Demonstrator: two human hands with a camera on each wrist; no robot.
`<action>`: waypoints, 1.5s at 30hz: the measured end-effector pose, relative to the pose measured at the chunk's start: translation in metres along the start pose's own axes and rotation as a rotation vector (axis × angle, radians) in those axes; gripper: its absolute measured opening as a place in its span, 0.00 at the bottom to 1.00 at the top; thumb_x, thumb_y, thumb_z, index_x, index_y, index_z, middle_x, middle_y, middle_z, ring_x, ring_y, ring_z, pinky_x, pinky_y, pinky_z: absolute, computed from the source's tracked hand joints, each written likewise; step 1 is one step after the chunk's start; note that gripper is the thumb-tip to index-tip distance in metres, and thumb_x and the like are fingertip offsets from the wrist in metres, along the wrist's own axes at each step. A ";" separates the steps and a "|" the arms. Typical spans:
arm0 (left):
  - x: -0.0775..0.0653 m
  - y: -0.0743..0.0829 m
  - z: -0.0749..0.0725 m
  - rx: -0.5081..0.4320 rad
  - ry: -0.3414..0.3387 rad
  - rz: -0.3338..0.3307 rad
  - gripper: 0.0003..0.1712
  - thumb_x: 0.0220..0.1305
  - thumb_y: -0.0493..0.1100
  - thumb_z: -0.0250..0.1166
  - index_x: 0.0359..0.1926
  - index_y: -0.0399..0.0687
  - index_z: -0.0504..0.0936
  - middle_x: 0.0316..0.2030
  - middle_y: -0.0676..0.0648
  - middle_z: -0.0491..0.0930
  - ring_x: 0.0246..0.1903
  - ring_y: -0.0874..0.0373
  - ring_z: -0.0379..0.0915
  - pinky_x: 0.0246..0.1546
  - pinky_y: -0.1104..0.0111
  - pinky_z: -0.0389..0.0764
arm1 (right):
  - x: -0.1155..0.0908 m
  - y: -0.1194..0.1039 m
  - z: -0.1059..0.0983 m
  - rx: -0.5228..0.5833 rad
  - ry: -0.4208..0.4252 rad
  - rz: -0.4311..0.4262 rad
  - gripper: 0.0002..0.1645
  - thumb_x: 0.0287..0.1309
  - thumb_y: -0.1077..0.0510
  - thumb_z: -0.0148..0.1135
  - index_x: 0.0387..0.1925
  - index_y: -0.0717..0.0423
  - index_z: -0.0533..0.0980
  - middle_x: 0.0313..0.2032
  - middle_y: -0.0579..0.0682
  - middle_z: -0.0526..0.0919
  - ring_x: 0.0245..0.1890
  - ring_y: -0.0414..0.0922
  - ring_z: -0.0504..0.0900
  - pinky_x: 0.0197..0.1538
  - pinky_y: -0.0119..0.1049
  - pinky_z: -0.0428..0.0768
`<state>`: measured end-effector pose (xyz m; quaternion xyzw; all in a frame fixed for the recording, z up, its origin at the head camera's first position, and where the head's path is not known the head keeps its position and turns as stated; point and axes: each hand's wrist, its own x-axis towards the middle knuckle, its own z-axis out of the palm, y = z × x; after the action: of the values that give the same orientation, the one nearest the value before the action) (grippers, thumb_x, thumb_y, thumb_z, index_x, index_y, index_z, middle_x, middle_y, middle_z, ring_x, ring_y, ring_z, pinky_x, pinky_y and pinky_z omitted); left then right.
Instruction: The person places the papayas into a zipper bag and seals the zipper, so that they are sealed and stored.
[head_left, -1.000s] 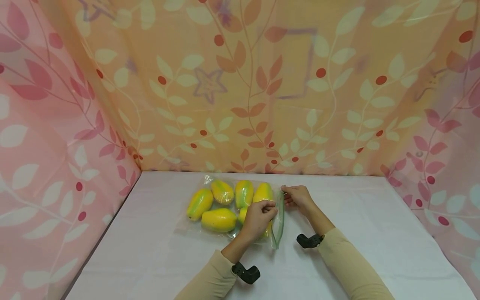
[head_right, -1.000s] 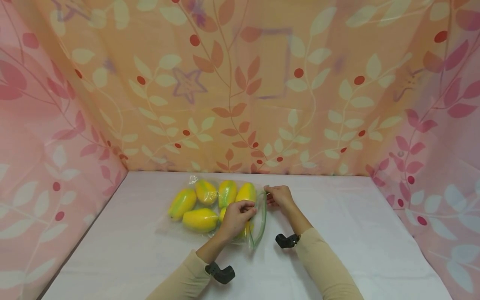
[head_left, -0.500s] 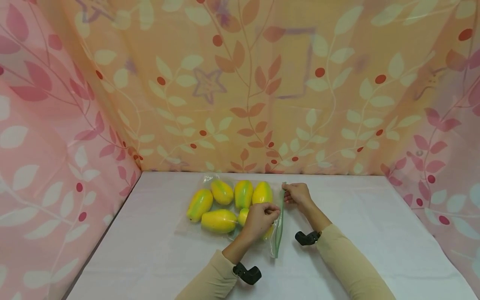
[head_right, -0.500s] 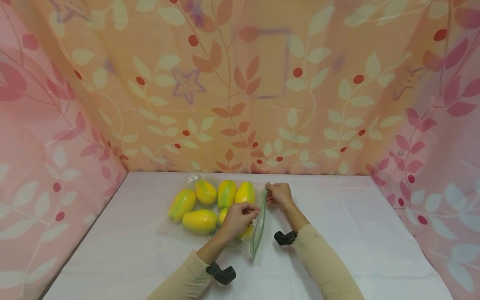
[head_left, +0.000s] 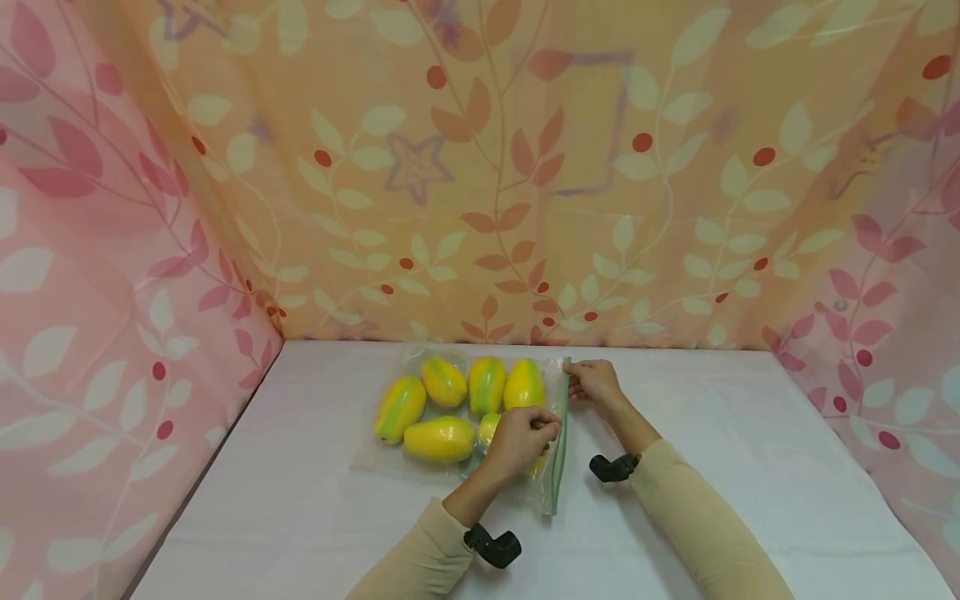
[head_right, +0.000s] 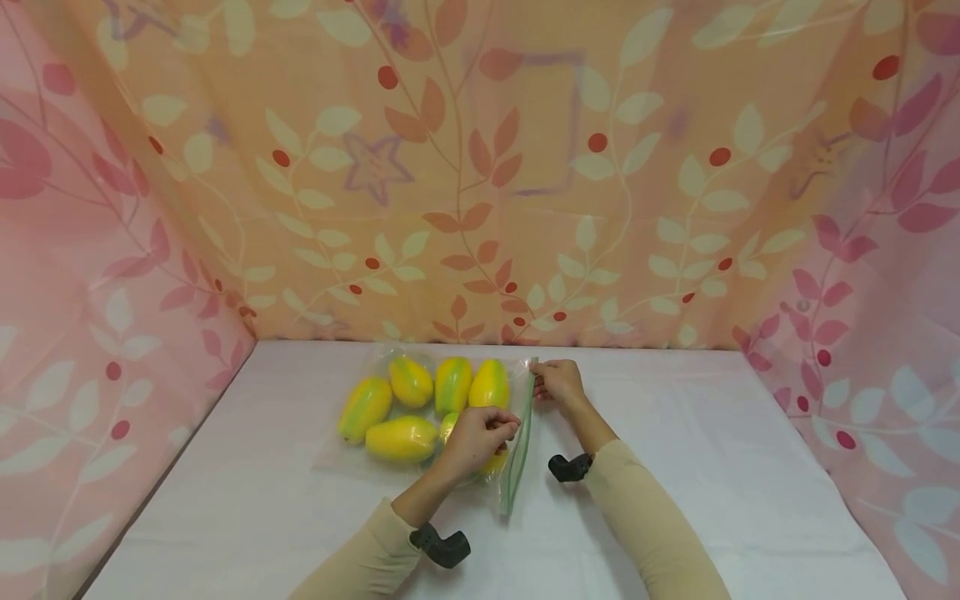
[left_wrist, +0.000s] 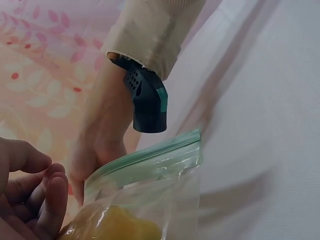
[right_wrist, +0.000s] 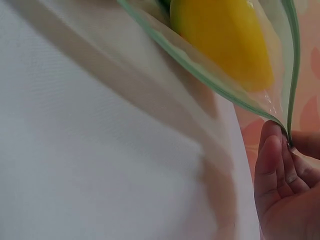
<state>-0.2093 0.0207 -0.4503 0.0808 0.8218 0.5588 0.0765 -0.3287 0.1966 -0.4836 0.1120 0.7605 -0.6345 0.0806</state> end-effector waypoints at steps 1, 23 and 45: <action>0.001 0.000 0.000 -0.003 -0.004 -0.003 0.08 0.65 0.42 0.63 0.39 0.44 0.86 0.28 0.51 0.83 0.23 0.64 0.72 0.26 0.75 0.79 | 0.002 0.000 0.000 -0.002 0.001 0.004 0.21 0.66 0.54 0.58 0.43 0.72 0.78 0.17 0.45 0.78 0.16 0.37 0.76 0.23 0.27 0.78; 0.054 0.021 -0.023 0.120 -0.036 0.076 0.12 0.68 0.46 0.61 0.45 0.45 0.86 0.40 0.49 0.85 0.38 0.60 0.77 0.41 0.71 0.80 | 0.003 0.002 0.000 0.064 -0.067 -0.053 0.19 0.67 0.56 0.57 0.43 0.72 0.77 0.17 0.45 0.78 0.17 0.37 0.77 0.23 0.28 0.78; 0.134 0.019 -0.035 0.139 -0.134 0.160 0.14 0.69 0.41 0.59 0.52 0.43 0.82 0.52 0.41 0.81 0.56 0.48 0.75 0.57 0.59 0.77 | 0.003 -0.001 0.001 0.036 -0.039 -0.081 0.20 0.66 0.54 0.59 0.45 0.71 0.78 0.20 0.44 0.76 0.18 0.38 0.74 0.24 0.28 0.78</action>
<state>-0.3462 0.0250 -0.4249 0.1887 0.8425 0.4980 0.0806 -0.3320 0.1952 -0.4837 0.0703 0.7512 -0.6528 0.0676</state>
